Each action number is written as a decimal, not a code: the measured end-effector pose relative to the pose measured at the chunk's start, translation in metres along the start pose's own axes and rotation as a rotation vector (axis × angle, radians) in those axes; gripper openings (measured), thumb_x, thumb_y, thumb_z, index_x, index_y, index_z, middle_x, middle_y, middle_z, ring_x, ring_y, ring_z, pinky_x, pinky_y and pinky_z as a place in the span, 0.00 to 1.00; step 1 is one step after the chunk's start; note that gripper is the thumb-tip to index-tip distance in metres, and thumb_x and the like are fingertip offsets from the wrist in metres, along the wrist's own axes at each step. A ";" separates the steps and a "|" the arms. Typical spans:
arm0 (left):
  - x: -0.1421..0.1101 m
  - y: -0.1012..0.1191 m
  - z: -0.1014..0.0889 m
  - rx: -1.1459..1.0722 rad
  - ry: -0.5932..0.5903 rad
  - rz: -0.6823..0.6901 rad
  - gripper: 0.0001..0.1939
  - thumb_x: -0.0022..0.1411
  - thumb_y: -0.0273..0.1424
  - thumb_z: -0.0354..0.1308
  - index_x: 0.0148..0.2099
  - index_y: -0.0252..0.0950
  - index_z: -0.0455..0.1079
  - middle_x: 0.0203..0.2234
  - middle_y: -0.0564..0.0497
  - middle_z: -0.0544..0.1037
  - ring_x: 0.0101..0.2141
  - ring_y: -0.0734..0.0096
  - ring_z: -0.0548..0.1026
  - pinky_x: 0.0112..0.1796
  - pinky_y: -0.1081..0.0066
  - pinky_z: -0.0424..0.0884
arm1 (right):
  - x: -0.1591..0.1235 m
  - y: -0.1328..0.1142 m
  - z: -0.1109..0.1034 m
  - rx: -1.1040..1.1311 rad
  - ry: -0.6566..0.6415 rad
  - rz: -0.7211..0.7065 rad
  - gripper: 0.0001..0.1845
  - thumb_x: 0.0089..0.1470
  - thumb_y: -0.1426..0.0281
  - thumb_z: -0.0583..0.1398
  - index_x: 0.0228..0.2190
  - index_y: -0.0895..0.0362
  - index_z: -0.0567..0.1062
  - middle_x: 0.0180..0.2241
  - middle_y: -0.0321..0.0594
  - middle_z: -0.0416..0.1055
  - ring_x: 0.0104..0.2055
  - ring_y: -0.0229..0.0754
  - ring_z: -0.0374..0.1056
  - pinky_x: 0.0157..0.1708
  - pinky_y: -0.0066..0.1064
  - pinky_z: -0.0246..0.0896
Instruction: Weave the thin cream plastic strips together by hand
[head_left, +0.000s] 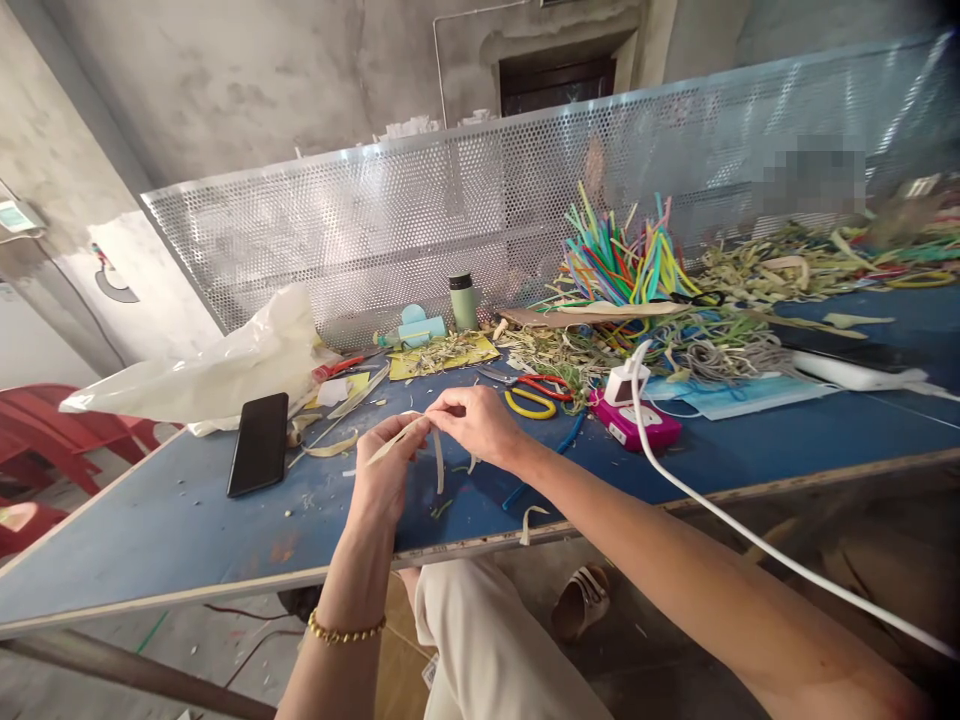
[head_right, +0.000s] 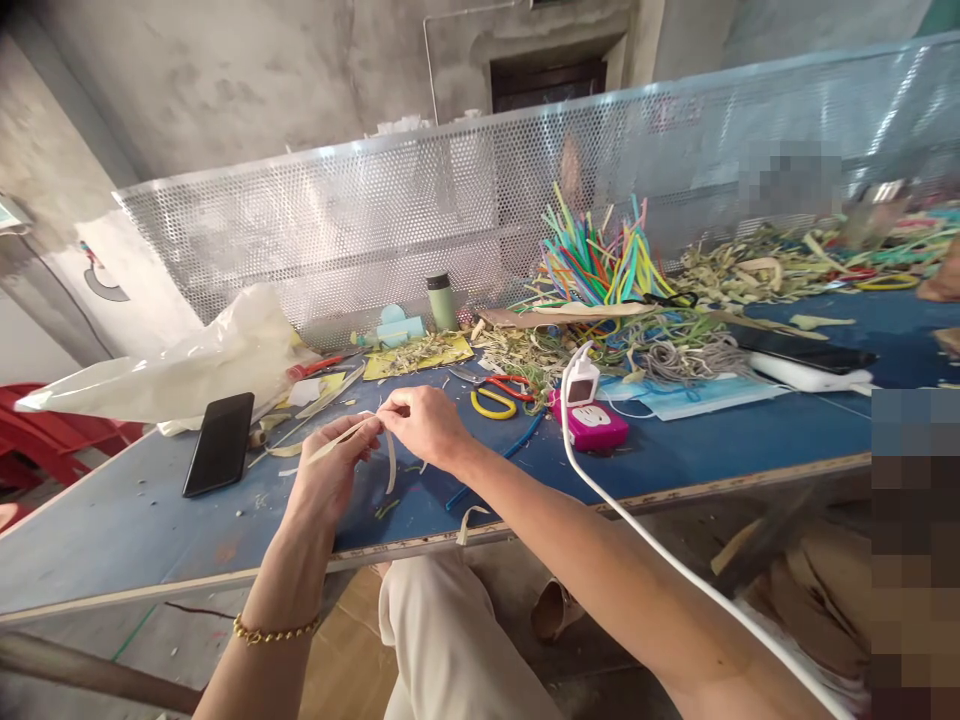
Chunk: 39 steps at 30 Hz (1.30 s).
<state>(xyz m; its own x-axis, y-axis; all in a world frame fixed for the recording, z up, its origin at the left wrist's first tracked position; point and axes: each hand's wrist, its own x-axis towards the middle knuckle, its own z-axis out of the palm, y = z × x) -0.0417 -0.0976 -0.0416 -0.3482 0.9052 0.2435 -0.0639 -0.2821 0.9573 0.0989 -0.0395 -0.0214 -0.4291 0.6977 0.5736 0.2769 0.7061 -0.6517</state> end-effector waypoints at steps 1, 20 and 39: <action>0.000 0.000 0.000 0.002 0.004 0.008 0.14 0.45 0.37 0.72 0.30 0.31 0.79 0.20 0.52 0.74 0.23 0.77 0.65 0.25 0.75 0.57 | 0.000 -0.001 -0.001 -0.003 -0.011 -0.021 0.09 0.54 0.72 0.60 0.25 0.60 0.79 0.26 0.39 0.78 0.29 0.37 0.70 0.30 0.26 0.58; -0.004 0.008 0.004 -0.233 -0.168 -0.079 0.14 0.45 0.36 0.72 0.28 0.30 0.76 0.23 0.51 0.73 0.24 0.78 0.65 0.27 0.75 0.60 | 0.003 -0.006 -0.007 0.615 -0.137 0.264 0.10 0.46 0.65 0.66 0.26 0.61 0.76 0.23 0.35 0.72 0.27 0.34 0.64 0.32 0.27 0.59; -0.005 0.009 0.001 -0.277 -0.069 -0.127 0.19 0.38 0.36 0.74 0.29 0.31 0.73 0.19 0.55 0.70 0.21 0.80 0.63 0.25 0.77 0.57 | 0.002 -0.008 -0.008 0.089 -0.204 0.055 0.08 0.54 0.71 0.61 0.25 0.61 0.73 0.21 0.33 0.67 0.25 0.33 0.59 0.27 0.25 0.51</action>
<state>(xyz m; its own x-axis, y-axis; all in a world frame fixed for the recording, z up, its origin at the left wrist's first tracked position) -0.0394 -0.1038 -0.0340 -0.2578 0.9554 0.1438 -0.3582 -0.2327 0.9042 0.1029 -0.0432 -0.0112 -0.5828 0.6895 0.4301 0.2317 0.6483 -0.7253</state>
